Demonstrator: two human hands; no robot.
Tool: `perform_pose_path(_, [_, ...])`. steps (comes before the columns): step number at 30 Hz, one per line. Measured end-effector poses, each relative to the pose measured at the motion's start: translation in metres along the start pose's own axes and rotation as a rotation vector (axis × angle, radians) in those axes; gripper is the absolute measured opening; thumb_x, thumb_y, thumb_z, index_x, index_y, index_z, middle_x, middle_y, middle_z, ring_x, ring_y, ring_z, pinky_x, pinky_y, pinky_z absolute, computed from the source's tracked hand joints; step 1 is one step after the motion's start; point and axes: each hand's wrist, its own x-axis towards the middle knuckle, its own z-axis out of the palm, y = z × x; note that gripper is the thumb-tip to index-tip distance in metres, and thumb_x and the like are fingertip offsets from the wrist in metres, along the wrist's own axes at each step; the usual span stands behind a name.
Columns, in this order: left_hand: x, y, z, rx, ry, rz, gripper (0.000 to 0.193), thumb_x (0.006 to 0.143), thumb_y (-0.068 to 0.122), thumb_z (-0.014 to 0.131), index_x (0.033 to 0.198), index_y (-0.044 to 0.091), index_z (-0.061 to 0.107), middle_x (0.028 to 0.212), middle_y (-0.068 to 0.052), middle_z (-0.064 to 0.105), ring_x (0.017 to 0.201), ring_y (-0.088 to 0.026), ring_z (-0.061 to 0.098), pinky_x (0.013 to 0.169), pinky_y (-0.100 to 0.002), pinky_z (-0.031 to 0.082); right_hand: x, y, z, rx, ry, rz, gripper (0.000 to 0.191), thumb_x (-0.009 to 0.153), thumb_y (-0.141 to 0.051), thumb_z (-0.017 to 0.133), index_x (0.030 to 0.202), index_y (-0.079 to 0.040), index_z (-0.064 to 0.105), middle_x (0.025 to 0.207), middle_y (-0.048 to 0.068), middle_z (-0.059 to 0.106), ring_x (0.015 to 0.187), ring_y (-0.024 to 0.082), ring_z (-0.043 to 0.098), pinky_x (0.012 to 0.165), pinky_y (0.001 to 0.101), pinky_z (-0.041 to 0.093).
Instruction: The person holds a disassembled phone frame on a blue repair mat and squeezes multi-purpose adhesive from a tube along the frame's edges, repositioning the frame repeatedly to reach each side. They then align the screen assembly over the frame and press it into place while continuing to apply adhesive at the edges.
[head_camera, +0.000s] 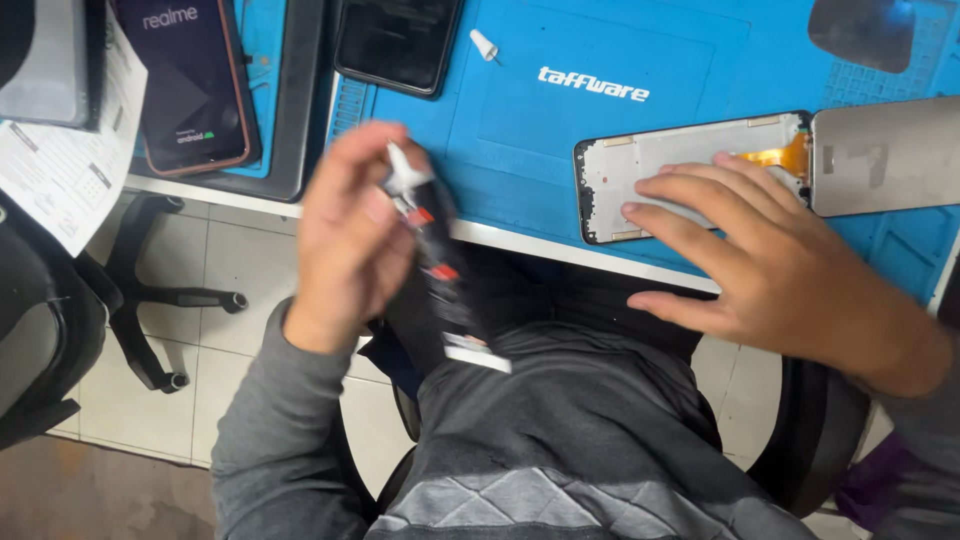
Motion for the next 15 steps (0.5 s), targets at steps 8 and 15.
perform_pose_path(8, [0.029,0.000,-0.048,-0.085,-0.087,-0.019,0.043,0.110,0.031,0.065,0.144,0.007,0.054,0.113,-0.009,0.054,0.087,-0.017,0.056,0.069,-0.025,0.049,0.025,0.024,0.011,-0.064,-0.075,-0.072,0.071,0.074,-0.059,0.079,0.128,-0.014,0.069,0.120,0.013,0.061,0.112,0.032,0.059,0.111,0.0611,0.044])
perform_pose_path(15, [0.036,-0.003,-0.072,-0.446,-0.220,-0.030,0.039,0.106,0.030,0.064,0.139,0.009,0.060,0.106,-0.010,0.052,0.076,-0.013,0.052,0.056,-0.018,0.046,0.030,0.038,0.023,-0.130,-0.140,-0.043,0.070,0.074,-0.064,0.077,0.129,-0.022,0.070,0.118,0.009,0.057,0.118,0.030,0.050,0.114,0.0615,0.043])
